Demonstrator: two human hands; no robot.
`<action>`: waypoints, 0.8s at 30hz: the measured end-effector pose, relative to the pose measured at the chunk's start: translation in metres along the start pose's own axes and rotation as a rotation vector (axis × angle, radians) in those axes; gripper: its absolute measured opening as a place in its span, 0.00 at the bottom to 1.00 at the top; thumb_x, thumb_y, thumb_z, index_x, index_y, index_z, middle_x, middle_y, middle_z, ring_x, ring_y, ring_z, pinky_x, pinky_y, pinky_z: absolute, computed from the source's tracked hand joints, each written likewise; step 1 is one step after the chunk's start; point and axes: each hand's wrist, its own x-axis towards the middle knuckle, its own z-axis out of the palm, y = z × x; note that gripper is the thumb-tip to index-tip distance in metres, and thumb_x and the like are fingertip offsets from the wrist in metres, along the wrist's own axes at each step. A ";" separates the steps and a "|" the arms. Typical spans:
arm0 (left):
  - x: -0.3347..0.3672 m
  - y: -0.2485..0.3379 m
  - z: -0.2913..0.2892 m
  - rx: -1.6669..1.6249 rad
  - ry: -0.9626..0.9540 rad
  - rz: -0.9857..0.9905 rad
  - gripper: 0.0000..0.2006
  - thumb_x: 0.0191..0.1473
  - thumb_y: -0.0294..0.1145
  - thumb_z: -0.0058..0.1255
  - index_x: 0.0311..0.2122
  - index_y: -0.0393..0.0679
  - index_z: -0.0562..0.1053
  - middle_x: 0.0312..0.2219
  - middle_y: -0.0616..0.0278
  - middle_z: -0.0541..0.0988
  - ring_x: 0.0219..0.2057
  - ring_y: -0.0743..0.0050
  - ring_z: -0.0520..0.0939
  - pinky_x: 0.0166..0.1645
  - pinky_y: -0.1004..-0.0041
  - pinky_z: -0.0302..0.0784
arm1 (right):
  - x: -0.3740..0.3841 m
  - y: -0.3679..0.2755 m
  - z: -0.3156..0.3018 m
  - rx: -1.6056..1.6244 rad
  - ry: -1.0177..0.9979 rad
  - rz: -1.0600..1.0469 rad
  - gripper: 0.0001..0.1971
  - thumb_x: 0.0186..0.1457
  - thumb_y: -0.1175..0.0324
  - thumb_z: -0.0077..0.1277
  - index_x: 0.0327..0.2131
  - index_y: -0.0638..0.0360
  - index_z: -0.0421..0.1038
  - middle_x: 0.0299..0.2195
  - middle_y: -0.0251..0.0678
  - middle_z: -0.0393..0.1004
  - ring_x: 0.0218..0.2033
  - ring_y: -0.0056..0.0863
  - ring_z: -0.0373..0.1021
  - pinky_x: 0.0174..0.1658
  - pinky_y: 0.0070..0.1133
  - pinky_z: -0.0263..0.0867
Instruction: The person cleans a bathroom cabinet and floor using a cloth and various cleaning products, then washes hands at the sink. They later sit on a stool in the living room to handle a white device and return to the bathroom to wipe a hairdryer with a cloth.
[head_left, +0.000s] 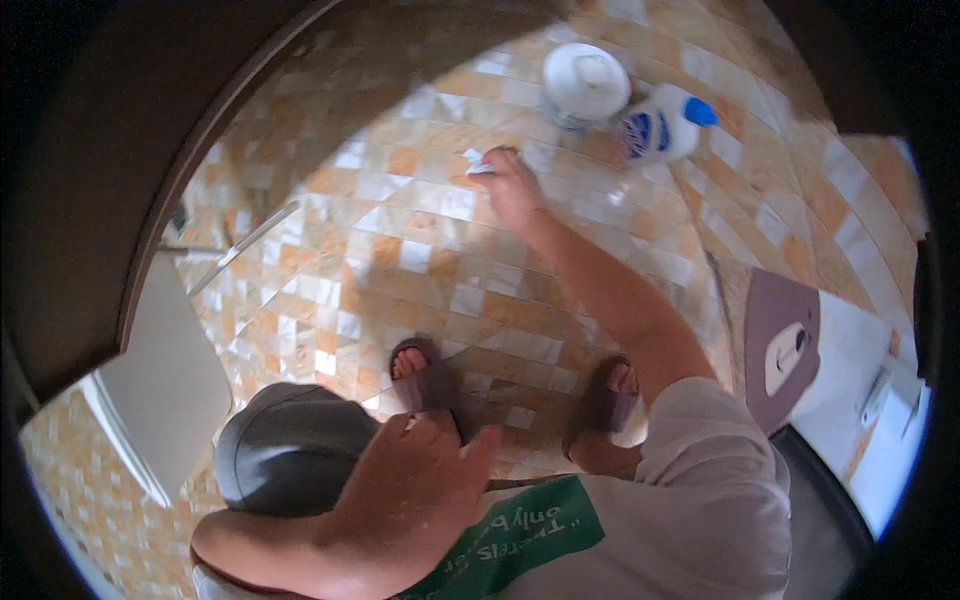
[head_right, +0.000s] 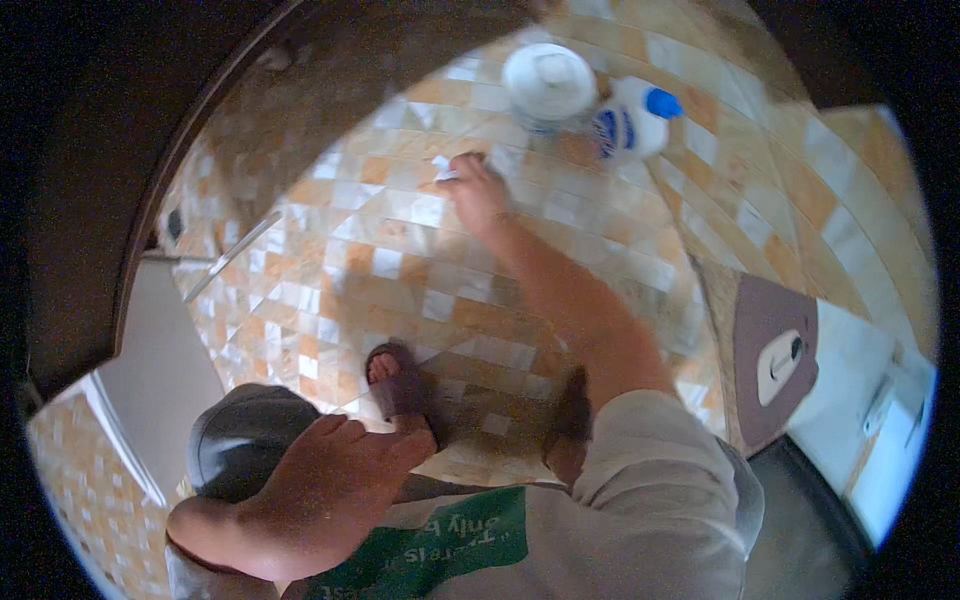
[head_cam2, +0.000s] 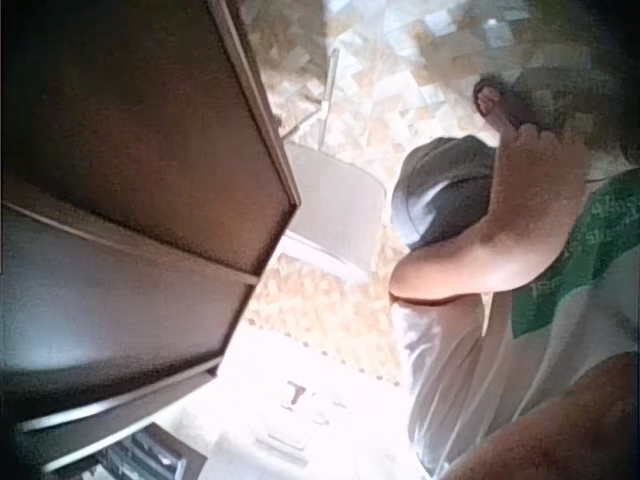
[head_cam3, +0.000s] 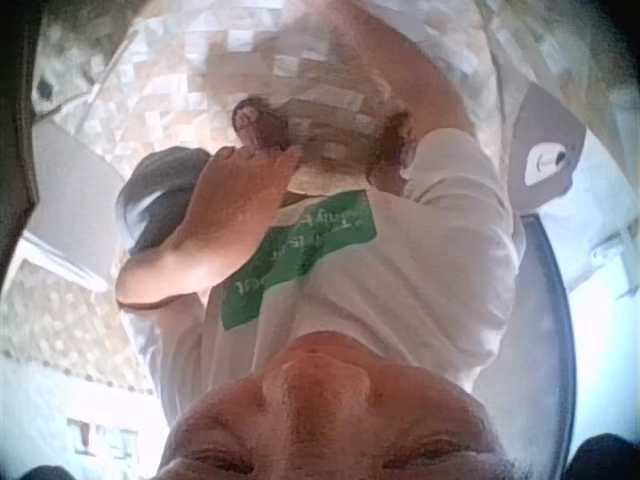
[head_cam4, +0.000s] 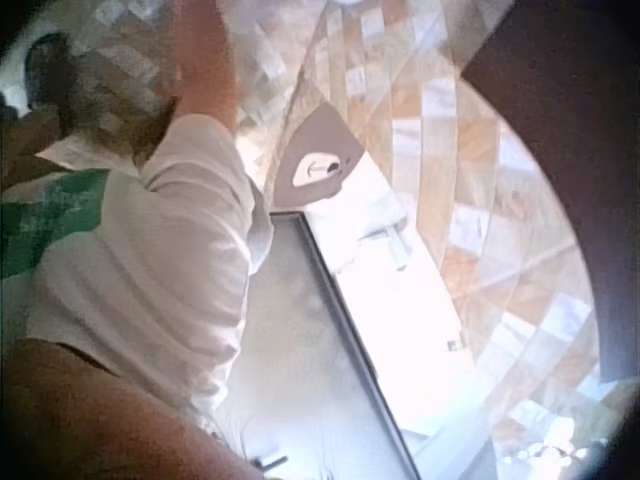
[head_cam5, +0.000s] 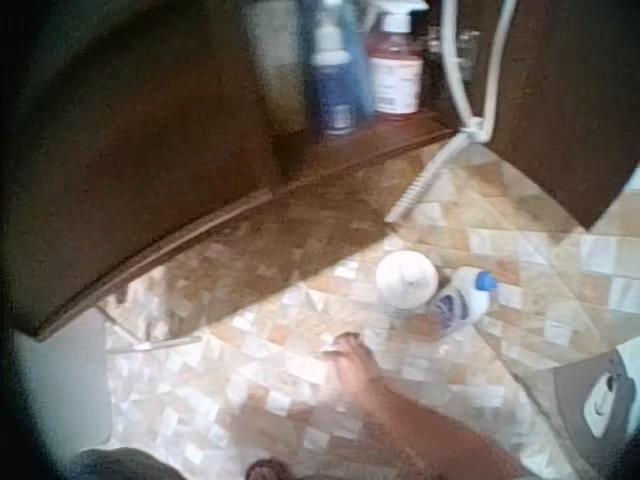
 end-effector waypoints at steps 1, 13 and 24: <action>0.000 0.002 -0.001 -0.019 -0.043 -0.012 0.14 0.44 0.25 0.49 0.39 0.39 0.67 0.27 0.54 0.76 0.30 0.53 0.78 0.36 0.59 0.71 | -0.013 0.020 -0.032 -0.063 0.011 0.004 0.09 0.48 0.69 0.51 0.33 0.56 0.77 0.36 0.42 0.70 0.41 0.41 0.67 0.44 0.34 0.65; 0.014 0.018 -0.015 0.155 -0.058 0.272 0.16 0.51 0.25 0.41 0.47 0.40 0.67 0.25 0.49 0.75 0.31 0.49 0.75 0.38 0.58 0.68 | -0.242 0.013 -0.201 0.431 0.235 1.160 0.20 0.54 0.57 0.50 0.45 0.61 0.69 0.34 0.44 0.70 0.37 0.40 0.66 0.42 0.32 0.62; 0.005 0.019 -0.011 0.190 -0.062 0.237 0.18 0.52 0.26 0.42 0.50 0.40 0.66 0.27 0.49 0.75 0.33 0.49 0.75 0.39 0.58 0.68 | -0.120 -0.049 -0.044 0.263 0.164 0.685 0.11 0.54 0.66 0.45 0.35 0.63 0.70 0.35 0.50 0.69 0.41 0.49 0.65 0.46 0.39 0.60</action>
